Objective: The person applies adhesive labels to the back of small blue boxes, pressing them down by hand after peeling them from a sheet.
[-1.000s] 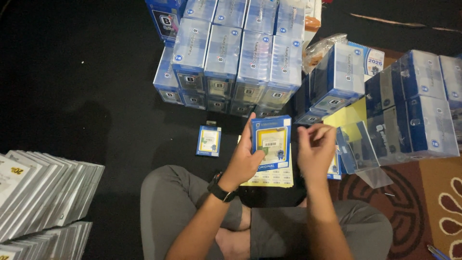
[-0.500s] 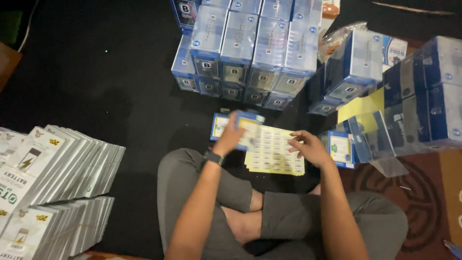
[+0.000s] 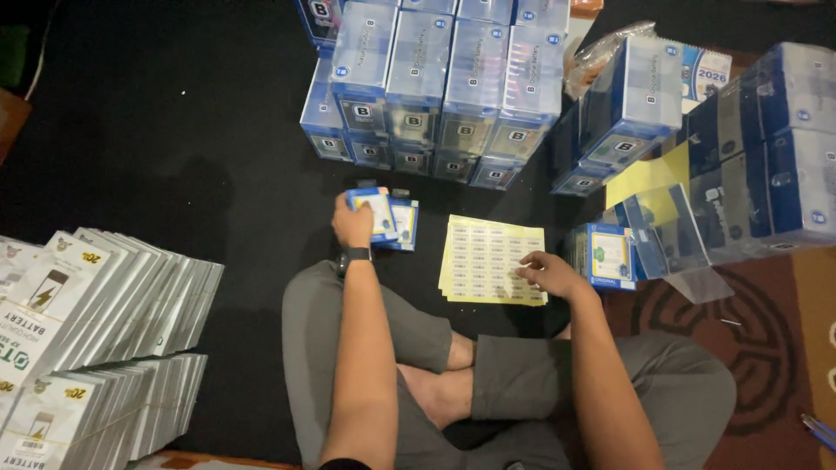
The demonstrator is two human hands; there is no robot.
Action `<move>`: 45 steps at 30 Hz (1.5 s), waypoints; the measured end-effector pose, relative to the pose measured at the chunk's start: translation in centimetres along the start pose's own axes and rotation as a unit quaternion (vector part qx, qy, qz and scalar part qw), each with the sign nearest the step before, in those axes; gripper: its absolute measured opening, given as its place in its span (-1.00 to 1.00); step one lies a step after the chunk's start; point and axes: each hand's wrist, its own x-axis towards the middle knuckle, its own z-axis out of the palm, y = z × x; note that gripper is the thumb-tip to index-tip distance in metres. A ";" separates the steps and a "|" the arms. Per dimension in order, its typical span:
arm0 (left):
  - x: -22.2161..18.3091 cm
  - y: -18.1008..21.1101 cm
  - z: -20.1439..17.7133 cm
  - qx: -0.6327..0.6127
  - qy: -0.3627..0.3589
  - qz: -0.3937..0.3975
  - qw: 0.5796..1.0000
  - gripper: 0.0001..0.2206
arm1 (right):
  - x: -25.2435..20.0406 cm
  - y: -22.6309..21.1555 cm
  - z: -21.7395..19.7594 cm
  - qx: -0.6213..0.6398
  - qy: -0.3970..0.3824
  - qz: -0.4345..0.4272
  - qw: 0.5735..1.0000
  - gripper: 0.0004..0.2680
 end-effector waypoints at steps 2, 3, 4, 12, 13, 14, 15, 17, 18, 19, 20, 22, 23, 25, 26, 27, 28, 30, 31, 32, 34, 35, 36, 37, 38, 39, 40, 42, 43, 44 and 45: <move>0.2 0.1 -0.9 -0.016 0.039 0.000 0.999 -0.50 | 0.2 -0.2 -0.1 -0.004 -0.001 -0.002 1.000 -0.64; 0.2 0.1 -1.3 -0.032 0.079 -0.001 0.996 -0.49 | 0.2 -0.3 -0.1 -0.009 -0.002 -0.004 1.000 -0.63; 0.3 -0.1 -0.9 -0.032 0.078 -0.001 0.996 -0.49 | 0.3 -0.3 0.0 -0.009 -0.002 -0.004 1.000 -0.63; 0.6 -2.8 6.1 0.072 -0.054 0.061 0.994 -0.43 | 0.2 -2.1 0.5 -0.045 -0.028 -0.005 0.999 -0.66; 0.0 -2.5 5.4 0.073 -0.055 0.061 0.994 -0.43 | 0.3 -1.7 0.7 -0.044 -0.029 -0.004 0.999 -0.66; -0.4 -1.9 4.9 0.103 -0.054 0.078 0.990 -0.40 | 0.5 -1.5 0.7 -0.047 -0.030 0.000 0.998 -0.65; -0.9 -1.3 4.3 0.133 -0.052 0.096 0.985 -0.37 | 0.8 -1.3 0.7 -0.050 -0.032 0.004 0.998 -0.64; -2.3 -0.5 3.8 0.166 -0.050 0.104 0.979 -0.30 | 0.3 -1.4 0.6 -0.045 -0.030 0.005 0.999 -0.64; -2.9 -0.2 3.5 0.199 -0.047 0.111 0.973 -0.22 | 0.2 -1.6 0.6 -0.040 -0.029 0.005 0.999 -0.63; -4.2 0.9 2.8 0.199 -0.046 0.111 0.972 -0.22 | 0.1 -1.7 0.7 -0.039 -0.029 0.005 0.999 -0.63; -5.5 2.0 2.1 0.214 -0.050 0.113 0.969 -0.14 | 0.0 -1.8 0.7 -0.043 -0.030 0.004 0.999 -0.63; -7.4 3.3 1.1 0.228 -0.055 0.118 0.965 -0.05 | 0.1 -1.7 0.8 -0.046 -0.029 0.003 0.999 -0.64; -8.0 3.6 0.9 0.241 -0.077 0.145 0.957 0.06 | 0.3 -1.5 0.9 -0.047 -0.031 0.009 0.998 -0.63; -8.7 3.4 1.0 0.254 -0.101 0.171 0.947 0.17 | 0.5 -1.1 1.0 -0.047 -0.034 0.017 0.998 -0.63; -8.6 3.2 1.4 0.264 -0.095 0.178 0.943 0.12 | 0.6 -1.0 1.0 -0.049 -0.033 0.023 0.998 -0.62; -8.5 3.0 1.9 0.275 -0.089 0.184 0.940 0.07 | 0.8 -0.8 0.9 -0.051 -0.032 0.030 0.998 -0.61; -8.5 2.9 2.1 0.275 -0.091 0.186 0.939 0.07 | 1.0 -0.7 1.0 -0.049 -0.029 0.032 0.998 -0.61; -8.7 2.7 2.6 0.277 -0.043 0.197 0.940 0.03 | 1.4 -0.2 1.0 -0.048 -0.021 0.038 0.998 -0.62; -8.5 2.9 2.6 0.276 -0.046 0.199 0.939 0.03 | 1.5 -0.2 1.0 -0.047 -0.019 0.042 0.998 -0.62; -8.5 3.1 2.4 0.288 -0.059 0.188 0.937 0.05 | 1.4 -0.3 1.0 -0.055 -0.021 0.045 0.997 -0.62; -8.4 3.4 2.5 0.300 -0.075 0.181 0.934 0.07 | 1.5 -0.1 0.9 -0.061 -0.020 0.051 0.997 -0.61; -8.4 3.5 2.6 0.312 -0.073 0.165 0.933 0.09 | 1.6 0.1 0.8 -0.068 -0.009 0.056 0.996 -0.62; -8.5 3.5 2.6 0.325 -0.072 0.149 0.931 0.11 | 1.6 0.4 0.7 -0.076 0.000 0.062 0.995 -0.63; -8.6 3.6 2.4 0.325 -0.075 0.151 0.931 0.11 | 1.8 0.7 0.6 -0.074 0.002 0.065 0.995 -0.63; -8.7 3.8 2.3 0.325 -0.075 0.141 0.932 0.10 | 2.1 1.0 0.5 -0.072 0.013 0.058 0.996 -0.64; -8.7 4.0 2.3 0.324 -0.075 0.131 0.934 0.10 | 2.4 1.3 0.4 -0.071 0.023 0.050 0.996 -0.65; -8.4 3.7 2.5 0.325 -0.078 0.136 0.933 0.10 | 2.2 1.0 0.5 -0.068 0.027 0.053 0.996 -0.65; -7.8 3.2 3.0 0.319 -0.092 0.127 0.935 0.13 | 1.7 0.4 0.8 -0.062 0.030 0.029 0.997 -0.63; -8.0 3.6 2.8 0.319 -0.094 0.130 0.934 0.13 | 1.8 0.5 0.8 -0.061 0.034 0.031 0.997 -0.63; -8.3 3.8 2.5 0.320 -0.097 0.127 0.934 0.12 | 1.9 0.7 1.0 -0.102 0.033 0.021 0.994 -0.63; -8.5 4.0 2.2 0.322 -0.099 0.124 0.933 0.11 | 2.0 0.8 1.1 -0.144 0.031 0.011 0.989 -0.63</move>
